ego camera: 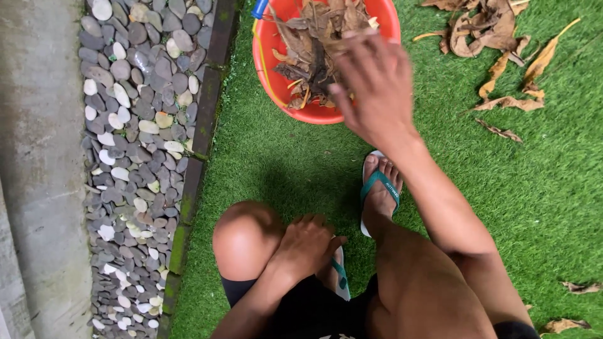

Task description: The person kneels on artificial turf and repeatedly picks up dry leaves and small flowers by hand, placing them into a red bucket. The person moves slightly to reach different areas of the turf while continuing to collect debris.

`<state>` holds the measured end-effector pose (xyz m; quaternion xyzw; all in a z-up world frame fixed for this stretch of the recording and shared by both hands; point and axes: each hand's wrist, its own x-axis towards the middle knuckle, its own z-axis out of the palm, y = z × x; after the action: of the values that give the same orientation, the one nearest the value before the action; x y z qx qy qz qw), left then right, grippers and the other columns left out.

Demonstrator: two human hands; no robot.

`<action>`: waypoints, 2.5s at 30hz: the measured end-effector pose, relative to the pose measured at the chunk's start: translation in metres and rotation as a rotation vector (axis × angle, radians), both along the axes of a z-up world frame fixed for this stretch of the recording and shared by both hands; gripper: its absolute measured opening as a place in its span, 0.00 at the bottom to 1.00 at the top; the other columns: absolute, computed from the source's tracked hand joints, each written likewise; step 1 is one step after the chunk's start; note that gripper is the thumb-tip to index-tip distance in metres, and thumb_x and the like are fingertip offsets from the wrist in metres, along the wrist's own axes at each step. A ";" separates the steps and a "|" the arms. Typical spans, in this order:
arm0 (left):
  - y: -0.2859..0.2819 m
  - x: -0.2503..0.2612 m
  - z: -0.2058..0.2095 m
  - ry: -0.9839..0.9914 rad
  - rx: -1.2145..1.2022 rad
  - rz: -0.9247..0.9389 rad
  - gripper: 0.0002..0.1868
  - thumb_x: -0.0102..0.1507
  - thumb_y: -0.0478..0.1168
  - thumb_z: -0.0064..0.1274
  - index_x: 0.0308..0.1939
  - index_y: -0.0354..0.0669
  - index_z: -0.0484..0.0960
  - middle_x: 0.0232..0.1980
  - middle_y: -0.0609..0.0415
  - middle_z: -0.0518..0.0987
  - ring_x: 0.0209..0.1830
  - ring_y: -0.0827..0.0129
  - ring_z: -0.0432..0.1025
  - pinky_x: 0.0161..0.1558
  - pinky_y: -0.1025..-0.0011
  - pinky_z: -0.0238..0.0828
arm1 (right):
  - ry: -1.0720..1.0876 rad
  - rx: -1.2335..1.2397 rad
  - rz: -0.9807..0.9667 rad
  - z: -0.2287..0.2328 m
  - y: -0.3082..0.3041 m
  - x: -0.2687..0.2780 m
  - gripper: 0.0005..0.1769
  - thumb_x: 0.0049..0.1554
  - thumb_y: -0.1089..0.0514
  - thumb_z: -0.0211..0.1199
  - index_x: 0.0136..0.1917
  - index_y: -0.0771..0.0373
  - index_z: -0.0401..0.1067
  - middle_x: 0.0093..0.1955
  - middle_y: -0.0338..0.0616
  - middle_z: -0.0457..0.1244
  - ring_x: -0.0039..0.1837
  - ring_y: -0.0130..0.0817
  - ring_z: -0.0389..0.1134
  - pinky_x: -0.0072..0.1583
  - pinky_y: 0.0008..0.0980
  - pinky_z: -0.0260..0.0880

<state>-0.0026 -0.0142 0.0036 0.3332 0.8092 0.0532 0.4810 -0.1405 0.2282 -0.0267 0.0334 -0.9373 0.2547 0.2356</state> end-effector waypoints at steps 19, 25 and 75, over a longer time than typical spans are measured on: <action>0.000 0.011 0.003 0.059 0.089 -0.061 0.24 0.70 0.60 0.47 0.44 0.44 0.87 0.50 0.41 0.79 0.51 0.45 0.74 0.50 0.51 0.70 | -0.289 -0.094 -0.388 -0.162 0.072 0.109 0.18 0.55 0.73 0.59 0.57 0.66 0.78 0.50 0.51 0.66 0.51 0.44 0.65 0.52 0.44 0.64; -0.005 0.015 0.001 0.111 0.139 -0.050 0.23 0.70 0.60 0.50 0.41 0.46 0.87 0.47 0.44 0.80 0.48 0.45 0.75 0.44 0.52 0.73 | -0.547 0.037 -0.327 -0.176 0.050 0.104 0.18 0.63 0.60 0.64 0.66 0.57 0.76 0.68 0.58 0.55 0.61 0.56 0.62 0.54 0.55 0.66; 0.023 -0.006 0.001 0.009 0.177 -0.078 0.22 0.68 0.53 0.51 0.35 0.38 0.87 0.34 0.42 0.78 0.40 0.42 0.77 0.47 0.47 0.74 | -0.031 -1.239 -0.599 -0.148 0.073 0.138 0.06 0.61 0.73 0.61 0.47 0.67 0.66 0.47 0.56 0.66 0.47 0.45 0.74 0.45 0.39 0.77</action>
<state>-0.0083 0.0088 0.0049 0.4059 0.7900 0.1043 0.4475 -0.0027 0.3008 -0.1746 -0.3719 -0.5907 0.6680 0.2580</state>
